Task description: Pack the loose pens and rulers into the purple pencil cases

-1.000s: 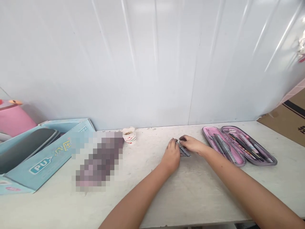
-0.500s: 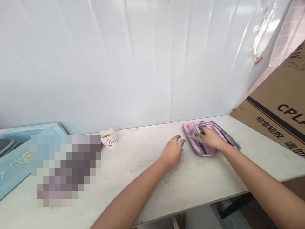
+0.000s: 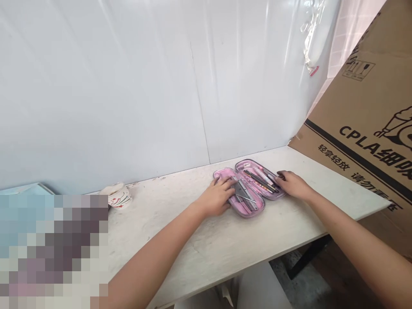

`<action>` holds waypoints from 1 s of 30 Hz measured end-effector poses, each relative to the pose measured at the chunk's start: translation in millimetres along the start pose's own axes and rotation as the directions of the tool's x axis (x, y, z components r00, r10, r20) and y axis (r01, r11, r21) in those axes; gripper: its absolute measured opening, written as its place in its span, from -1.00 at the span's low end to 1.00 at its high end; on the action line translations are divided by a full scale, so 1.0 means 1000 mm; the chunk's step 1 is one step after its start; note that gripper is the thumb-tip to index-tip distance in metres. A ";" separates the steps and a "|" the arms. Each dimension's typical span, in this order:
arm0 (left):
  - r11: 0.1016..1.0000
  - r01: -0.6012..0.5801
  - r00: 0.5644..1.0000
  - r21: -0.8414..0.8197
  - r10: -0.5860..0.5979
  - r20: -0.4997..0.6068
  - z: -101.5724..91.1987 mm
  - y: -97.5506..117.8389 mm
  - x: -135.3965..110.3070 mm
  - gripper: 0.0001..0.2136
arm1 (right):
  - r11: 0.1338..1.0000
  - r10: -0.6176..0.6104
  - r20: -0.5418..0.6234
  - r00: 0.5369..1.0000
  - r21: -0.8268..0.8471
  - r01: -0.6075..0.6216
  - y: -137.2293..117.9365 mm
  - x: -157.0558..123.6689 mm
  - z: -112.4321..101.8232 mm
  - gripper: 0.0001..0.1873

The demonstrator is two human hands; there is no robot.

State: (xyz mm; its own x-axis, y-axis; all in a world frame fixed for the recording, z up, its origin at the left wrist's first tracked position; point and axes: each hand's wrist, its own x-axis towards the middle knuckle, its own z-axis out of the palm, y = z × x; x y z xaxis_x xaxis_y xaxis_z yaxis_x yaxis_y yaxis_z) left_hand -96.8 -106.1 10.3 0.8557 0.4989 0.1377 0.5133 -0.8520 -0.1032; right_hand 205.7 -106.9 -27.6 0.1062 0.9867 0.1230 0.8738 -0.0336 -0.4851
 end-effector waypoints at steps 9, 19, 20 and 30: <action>0.998 0.020 1.000 -0.054 -0.020 0.015 -0.039 0.025 -0.020 -0.57 | 0.925 -0.138 0.107 0.985 0.369 0.089 -0.073 0.031 0.029 -0.44; 0.993 0.116 0.991 -0.027 -0.114 0.066 -0.052 -0.002 0.037 -0.50 | 0.460 -0.312 0.047 0.949 0.882 0.107 -0.095 -0.002 0.001 -0.44; 0.988 0.153 0.986 -0.011 -0.152 0.069 -0.051 -0.004 0.038 -0.52 | 0.478 -0.286 0.036 0.958 0.871 0.110 -0.091 -0.004 0.001 -0.44; 0.737 0.653 0.711 -0.173 -0.676 -0.195 -0.054 -0.045 -0.019 -0.54 | 0.691 -0.383 0.075 0.921 0.685 0.231 -0.112 -0.004 0.053 -0.44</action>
State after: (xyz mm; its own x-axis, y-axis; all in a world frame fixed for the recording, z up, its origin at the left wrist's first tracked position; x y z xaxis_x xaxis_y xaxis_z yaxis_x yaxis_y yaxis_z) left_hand -139.4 -85.7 65.2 0.2490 0.8994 0.3593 0.9259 -0.3299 0.1842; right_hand 82.4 -98.3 -19.4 -0.2725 0.9333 0.2337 0.3031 0.3138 -0.8998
